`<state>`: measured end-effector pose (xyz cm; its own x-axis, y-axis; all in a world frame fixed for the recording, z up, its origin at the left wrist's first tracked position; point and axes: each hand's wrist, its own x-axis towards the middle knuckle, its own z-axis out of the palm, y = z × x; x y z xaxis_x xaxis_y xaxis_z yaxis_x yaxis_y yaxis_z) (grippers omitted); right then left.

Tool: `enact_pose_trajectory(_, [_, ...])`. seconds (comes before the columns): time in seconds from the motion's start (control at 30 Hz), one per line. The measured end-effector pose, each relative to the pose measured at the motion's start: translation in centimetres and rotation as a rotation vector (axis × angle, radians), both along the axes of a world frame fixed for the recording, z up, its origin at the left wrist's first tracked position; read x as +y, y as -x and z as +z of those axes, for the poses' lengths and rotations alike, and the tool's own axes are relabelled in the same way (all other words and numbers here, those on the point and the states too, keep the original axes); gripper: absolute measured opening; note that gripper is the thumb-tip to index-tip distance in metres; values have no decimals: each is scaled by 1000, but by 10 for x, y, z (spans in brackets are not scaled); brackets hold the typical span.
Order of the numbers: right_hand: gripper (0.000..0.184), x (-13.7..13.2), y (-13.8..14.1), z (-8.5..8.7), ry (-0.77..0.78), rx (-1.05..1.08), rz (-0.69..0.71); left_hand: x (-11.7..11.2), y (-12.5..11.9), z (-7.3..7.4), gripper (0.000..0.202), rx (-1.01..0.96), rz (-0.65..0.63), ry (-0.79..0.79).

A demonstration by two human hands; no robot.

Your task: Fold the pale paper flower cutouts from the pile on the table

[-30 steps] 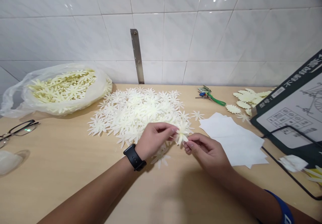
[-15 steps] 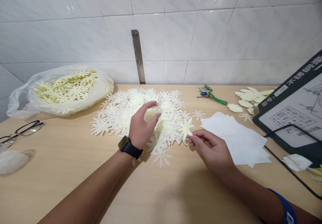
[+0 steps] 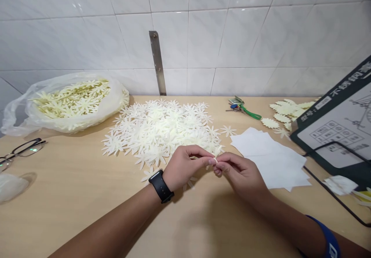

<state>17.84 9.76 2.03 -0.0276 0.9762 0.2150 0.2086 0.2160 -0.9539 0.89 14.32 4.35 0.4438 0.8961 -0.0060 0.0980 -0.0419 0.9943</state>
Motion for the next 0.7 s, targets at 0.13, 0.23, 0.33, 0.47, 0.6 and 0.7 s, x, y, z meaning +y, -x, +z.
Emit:
enact_pose_trajectory(0.13, [24,0,0,1,0,-3,4,5,4,1,16,-71,-67,71])
enact_pose_trajectory(0.23, [25,0,0,0,-2,9,0,6,5,2,18,-111,-63,139])
enact_pose_trajectory(0.33, [22,0,0,-2,13,26,8,6,4,4,19,-117,-74,158])
enact_pose_trajectory(0.47, [19,0,0,-2,34,53,0,3,4,3,20,-33,-106,48])
enact_pose_trajectory(0.6, [15,0,1,-2,33,61,9,-3,2,2,19,79,-27,-117])
enact_pose_trajectory(0.7, [14,0,1,-5,37,75,16,-1,2,3,18,45,23,-56])
